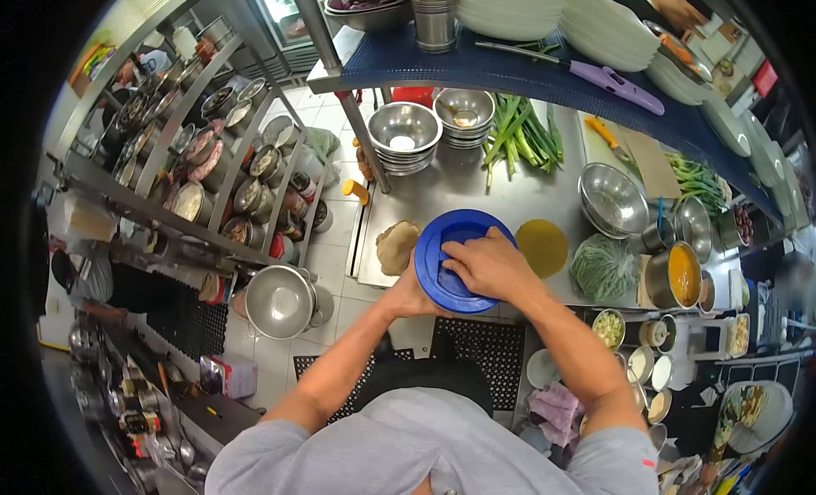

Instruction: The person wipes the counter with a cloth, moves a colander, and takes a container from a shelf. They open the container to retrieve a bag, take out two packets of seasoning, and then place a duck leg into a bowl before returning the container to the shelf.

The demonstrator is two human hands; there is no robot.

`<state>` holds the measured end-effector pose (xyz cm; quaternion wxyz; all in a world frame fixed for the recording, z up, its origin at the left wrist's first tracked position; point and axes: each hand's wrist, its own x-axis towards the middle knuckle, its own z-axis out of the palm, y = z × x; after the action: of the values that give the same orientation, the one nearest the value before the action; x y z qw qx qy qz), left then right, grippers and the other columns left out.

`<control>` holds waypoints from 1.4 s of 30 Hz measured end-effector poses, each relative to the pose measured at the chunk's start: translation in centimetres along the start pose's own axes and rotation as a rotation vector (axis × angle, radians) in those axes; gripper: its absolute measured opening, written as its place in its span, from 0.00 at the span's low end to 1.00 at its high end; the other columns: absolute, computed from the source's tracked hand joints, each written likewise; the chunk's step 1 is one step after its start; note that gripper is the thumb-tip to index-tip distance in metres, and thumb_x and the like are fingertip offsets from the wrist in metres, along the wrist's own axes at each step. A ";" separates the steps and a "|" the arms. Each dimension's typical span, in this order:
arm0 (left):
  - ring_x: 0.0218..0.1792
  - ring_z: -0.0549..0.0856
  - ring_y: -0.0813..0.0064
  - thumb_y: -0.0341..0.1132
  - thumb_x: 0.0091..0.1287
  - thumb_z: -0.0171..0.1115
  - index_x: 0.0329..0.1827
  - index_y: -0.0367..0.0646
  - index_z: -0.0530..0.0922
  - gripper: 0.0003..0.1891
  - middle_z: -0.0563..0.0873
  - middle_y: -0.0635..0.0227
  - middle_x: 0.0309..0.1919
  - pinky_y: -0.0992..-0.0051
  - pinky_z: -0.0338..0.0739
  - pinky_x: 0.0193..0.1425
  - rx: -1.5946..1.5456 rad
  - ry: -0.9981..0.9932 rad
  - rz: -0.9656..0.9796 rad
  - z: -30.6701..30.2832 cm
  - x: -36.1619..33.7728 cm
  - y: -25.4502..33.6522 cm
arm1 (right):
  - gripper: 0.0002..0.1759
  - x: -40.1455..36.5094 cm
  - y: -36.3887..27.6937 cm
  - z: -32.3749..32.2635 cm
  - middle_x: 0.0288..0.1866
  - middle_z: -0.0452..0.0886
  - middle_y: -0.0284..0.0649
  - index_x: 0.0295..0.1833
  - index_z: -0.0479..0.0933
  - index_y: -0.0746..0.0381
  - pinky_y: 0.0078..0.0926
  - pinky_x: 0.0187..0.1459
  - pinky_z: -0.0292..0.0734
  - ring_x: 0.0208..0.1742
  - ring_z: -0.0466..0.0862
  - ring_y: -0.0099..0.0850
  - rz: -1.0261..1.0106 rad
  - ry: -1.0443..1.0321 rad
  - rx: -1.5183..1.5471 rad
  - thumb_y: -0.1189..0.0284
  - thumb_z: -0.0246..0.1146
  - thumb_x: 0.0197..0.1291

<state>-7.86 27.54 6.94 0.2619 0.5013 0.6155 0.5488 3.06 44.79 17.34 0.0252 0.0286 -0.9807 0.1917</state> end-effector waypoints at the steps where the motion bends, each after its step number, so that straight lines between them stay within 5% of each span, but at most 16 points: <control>1: 0.72 0.66 0.61 0.39 0.30 0.90 0.77 0.38 0.46 0.72 0.64 0.57 0.71 0.61 0.60 0.78 0.022 0.126 -0.030 1.5 -0.2 0.3 | 0.15 0.2 -0.5 0.5 0.32 0.86 0.45 0.50 0.80 0.56 0.43 0.46 0.68 0.38 0.84 0.44 0.098 0.071 -0.040 0.59 0.59 0.68; 5: 0.73 0.65 0.62 0.36 0.34 0.87 0.78 0.39 0.48 0.67 0.64 0.57 0.71 0.62 0.59 0.78 -0.264 0.364 -0.107 5.0 -1.3 1.9 | 0.14 0.6 -1.5 0.9 0.34 0.86 0.46 0.49 0.80 0.57 0.46 0.46 0.67 0.40 0.84 0.47 0.245 0.104 -0.029 0.60 0.58 0.68; 8: 0.77 0.61 0.59 0.44 0.45 0.85 0.80 0.40 0.46 0.65 0.61 0.54 0.75 0.61 0.57 0.79 -0.176 0.313 -0.038 3.0 -6.6 -1.9 | 0.13 -1.5 -4.1 -0.1 0.36 0.86 0.45 0.49 0.80 0.56 0.47 0.46 0.67 0.40 0.84 0.47 0.000 0.071 -0.029 0.60 0.59 0.68; 10: 0.80 0.54 0.53 0.64 0.55 0.73 0.83 0.49 0.43 0.61 0.54 0.55 0.80 0.45 0.51 0.79 -0.695 0.439 -0.260 2.0 -12.7 -6.6 | 0.12 -1.6 -7.4 -2.7 0.36 0.86 0.44 0.49 0.82 0.56 0.45 0.46 0.67 0.40 0.84 0.44 -0.094 0.067 0.013 0.62 0.62 0.66; 12: 0.79 0.55 0.47 0.79 0.58 0.51 0.84 0.59 0.42 0.57 0.54 0.60 0.81 0.28 0.48 0.73 -1.506 0.359 -0.616 -1.0 -17.5 -3.5 | 0.11 -0.1 -11.8 -5.2 0.32 0.85 0.41 0.48 0.83 0.56 0.41 0.45 0.68 0.36 0.84 0.41 -0.180 0.007 0.139 0.65 0.66 0.63; 13: 0.77 0.60 0.46 0.82 0.56 0.45 0.83 0.61 0.45 0.57 0.58 0.60 0.80 0.23 0.49 0.69 -1.559 0.287 -0.547 -1.3 -19.2 -2.9 | 0.11 0.6 -13.7 -5.3 0.31 0.84 0.40 0.48 0.83 0.56 0.39 0.44 0.68 0.35 0.83 0.40 -0.285 -0.004 0.143 0.65 0.68 0.61; 15: 0.74 0.66 0.45 0.85 0.55 0.39 0.82 0.62 0.50 0.56 0.64 0.60 0.78 0.19 0.52 0.65 -1.578 0.268 -0.430 -2.8 -21.9 -2.2 | 0.12 2.6 -17.6 -3.8 0.26 0.82 0.37 0.47 0.83 0.57 0.35 0.41 0.68 0.30 0.82 0.38 -0.474 0.011 0.208 0.66 0.71 0.59; 21: 0.72 0.68 0.38 0.72 0.66 0.42 0.78 0.59 0.63 0.42 0.64 0.60 0.77 0.17 0.58 0.61 -1.500 0.757 -0.151 -11.4 -33.3 1.6 | 0.12 13.0 -32.6 1.1 0.31 0.85 0.40 0.48 0.83 0.57 0.34 0.44 0.71 0.35 0.84 0.38 -0.779 -0.118 0.250 0.66 0.69 0.61; 22: 0.72 0.67 0.39 0.72 0.65 0.43 0.78 0.59 0.62 0.42 0.65 0.60 0.77 0.17 0.58 0.60 -1.673 0.476 0.114 -12.9 -35.9 1.0 | 0.12 15.2 -34.8 2.3 0.32 0.85 0.41 0.48 0.83 0.57 0.35 0.45 0.72 0.37 0.85 0.38 -0.797 -0.098 0.265 0.65 0.68 0.62; 24: 0.71 0.67 0.34 0.72 0.62 0.46 0.79 0.60 0.60 0.44 0.63 0.59 0.78 0.14 0.61 0.54 -1.540 0.795 -0.005 -15.3 -38.2 5.1 | 0.14 20.1 -39.3 3.8 0.38 0.86 0.47 0.51 0.83 0.59 0.42 0.48 0.79 0.43 0.86 0.45 -0.832 -0.177 0.407 0.64 0.67 0.63; 28: 0.72 0.66 0.37 0.76 0.59 0.48 0.80 0.60 0.57 0.49 0.63 0.60 0.77 0.18 0.62 0.57 -1.352 0.942 0.154 -19.9 -40.4 9.0 | 0.24 26.8 -48.0 1.4 0.53 0.83 0.50 0.60 0.79 0.59 0.40 0.54 0.79 0.53 0.84 0.46 -0.920 -0.343 0.333 0.60 0.68 0.63; 30: 0.74 0.64 0.38 0.78 0.56 0.51 0.82 0.61 0.53 0.52 0.62 0.59 0.78 0.19 0.63 0.57 -1.110 1.037 0.203 -23.6 -39.9 12.9 | 0.29 30.3 -50.3 -0.3 0.63 0.77 0.50 0.66 0.75 0.59 0.40 0.62 0.74 0.62 0.79 0.46 -1.179 0.113 0.361 0.58 0.68 0.63; 34: 0.77 0.56 0.37 0.78 0.58 0.50 0.83 0.64 0.47 0.53 0.50 0.60 0.82 0.13 0.52 0.60 -1.012 0.870 0.541 -33.5 -43.0 13.3 | 0.32 35.9 -48.8 -1.4 0.65 0.77 0.47 0.70 0.71 0.62 0.39 0.66 0.71 0.67 0.76 0.39 -0.840 0.197 0.841 0.58 0.67 0.66; 36: 0.71 0.50 0.16 0.72 0.59 0.60 0.83 0.58 0.45 0.55 0.46 0.49 0.80 0.14 0.59 0.59 -1.010 0.831 0.723 -38.2 -42.6 17.8 | 0.32 38.7 -47.4 1.4 0.65 0.77 0.45 0.70 0.70 0.63 0.36 0.61 0.75 0.64 0.78 0.36 -0.768 0.053 1.052 0.58 0.67 0.67; 40: 0.71 0.50 0.15 0.71 0.61 0.60 0.82 0.55 0.47 0.53 0.47 0.47 0.80 0.18 0.62 0.61 -0.847 0.913 0.863 -49.9 -43.5 23.8 | 0.35 42.4 -49.8 3.2 0.66 0.77 0.49 0.73 0.67 0.62 0.34 0.55 0.80 0.61 0.81 0.35 -0.736 -0.118 0.921 0.61 0.68 0.66; 42: 0.73 0.52 0.23 0.69 0.62 0.61 0.82 0.54 0.50 0.51 0.49 0.50 0.80 0.20 0.62 0.63 -0.541 0.998 0.827 -55.7 -42.7 27.1 | 0.38 44.6 -52.8 2.8 0.68 0.75 0.52 0.76 0.63 0.62 0.35 0.57 0.80 0.59 0.82 0.37 -0.820 -0.131 0.887 0.61 0.69 0.65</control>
<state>-32.17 -36.95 37.18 -0.1666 0.2996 0.2631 0.9018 -38.00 -7.13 37.21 0.0221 0.4237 -0.7160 0.5544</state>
